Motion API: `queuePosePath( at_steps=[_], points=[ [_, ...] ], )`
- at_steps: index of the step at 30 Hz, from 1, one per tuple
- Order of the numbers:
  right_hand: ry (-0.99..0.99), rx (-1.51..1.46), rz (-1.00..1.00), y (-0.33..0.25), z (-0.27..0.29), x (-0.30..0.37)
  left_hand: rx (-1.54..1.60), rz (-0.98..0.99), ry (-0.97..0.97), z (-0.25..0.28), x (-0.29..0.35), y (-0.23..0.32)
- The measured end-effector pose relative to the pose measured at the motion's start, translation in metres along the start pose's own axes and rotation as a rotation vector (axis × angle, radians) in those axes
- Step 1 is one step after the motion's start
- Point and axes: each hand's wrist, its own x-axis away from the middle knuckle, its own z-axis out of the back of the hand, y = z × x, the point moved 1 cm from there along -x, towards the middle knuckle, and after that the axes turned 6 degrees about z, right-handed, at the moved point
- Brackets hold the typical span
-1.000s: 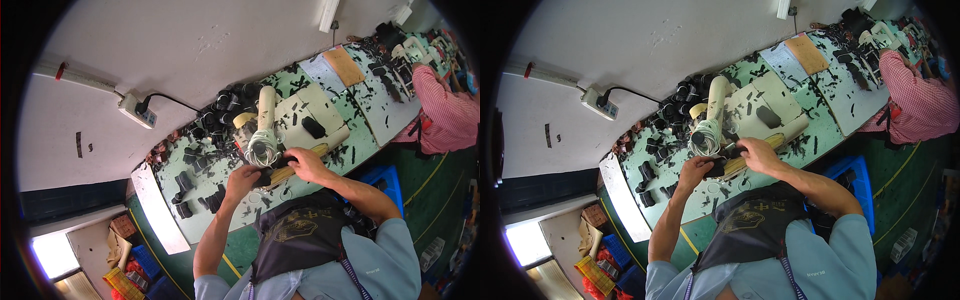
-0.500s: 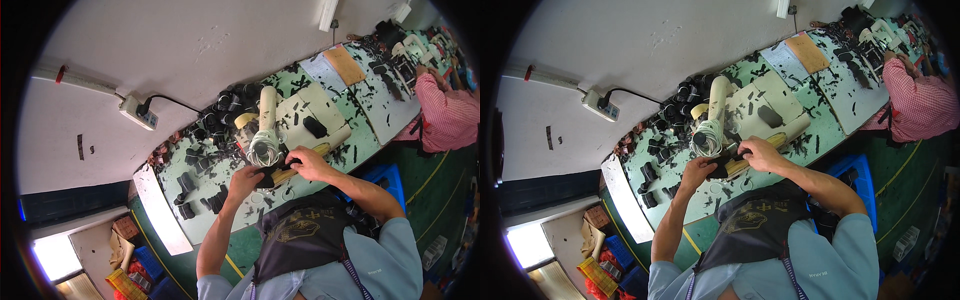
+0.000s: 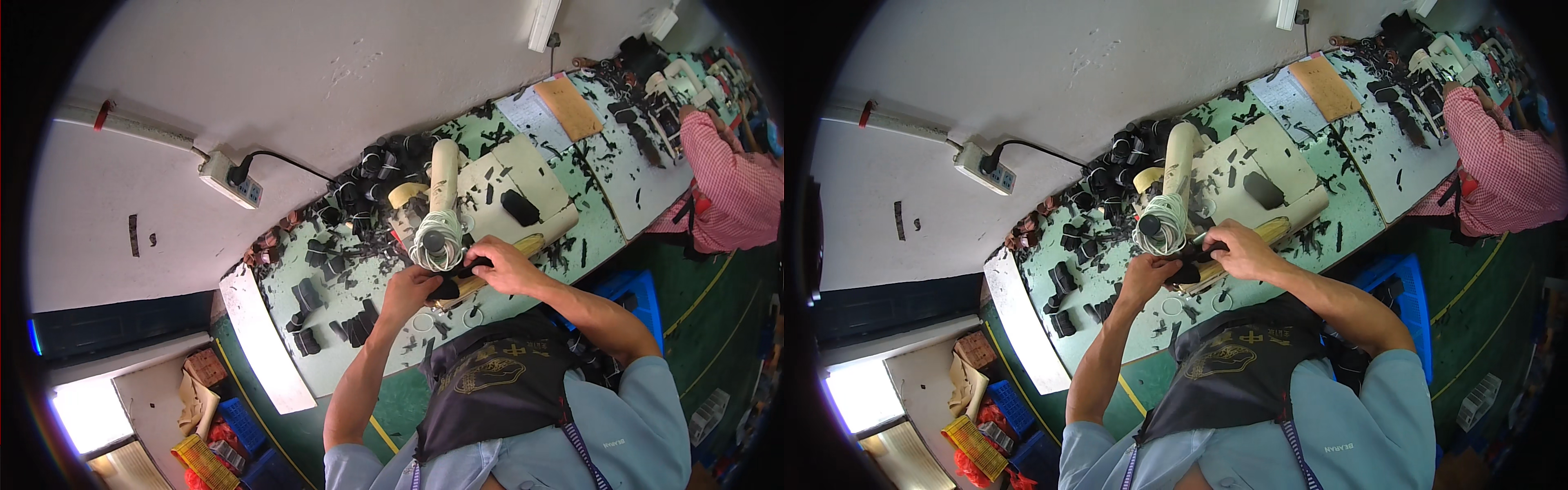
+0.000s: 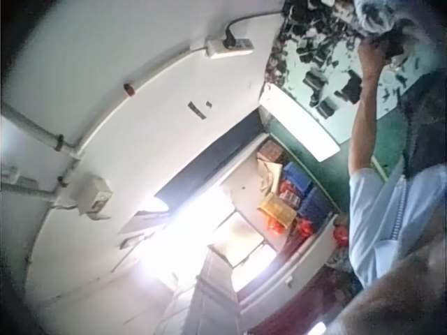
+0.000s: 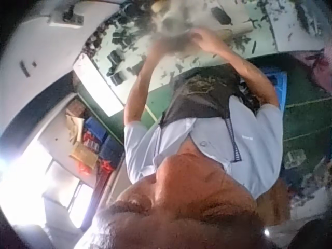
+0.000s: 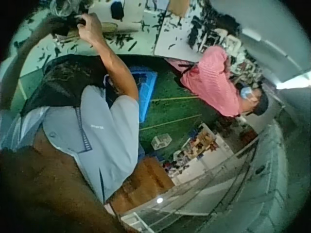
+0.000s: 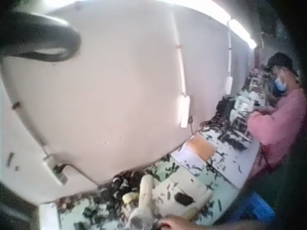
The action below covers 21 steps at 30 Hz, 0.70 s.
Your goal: The person stitches black leather or synthetic shoe upper components together using a sewing machine and thread.
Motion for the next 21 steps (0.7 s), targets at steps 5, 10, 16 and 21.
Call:
queuePosePath(
  at_steps=[5,10,16,21],
  points=[
    [0.089,-0.104,-0.053,0.005,-0.003,0.001,0.150,-0.149,-0.042,0.005,0.002,-0.011],
    [-0.006,-0.065,0.006,0.006,0.006,0.005,-0.006,-0.048,0.014,-0.001,0.005,0.010],
    [0.102,-0.180,-0.090,0.008,-0.004,0.004,0.270,-0.167,-0.066,0.001,-0.001,-0.015],
    [-0.033,-0.148,-0.075,0.006,0.005,0.005,0.022,-0.047,0.046,0.003,0.003,-0.001]
  ],
)
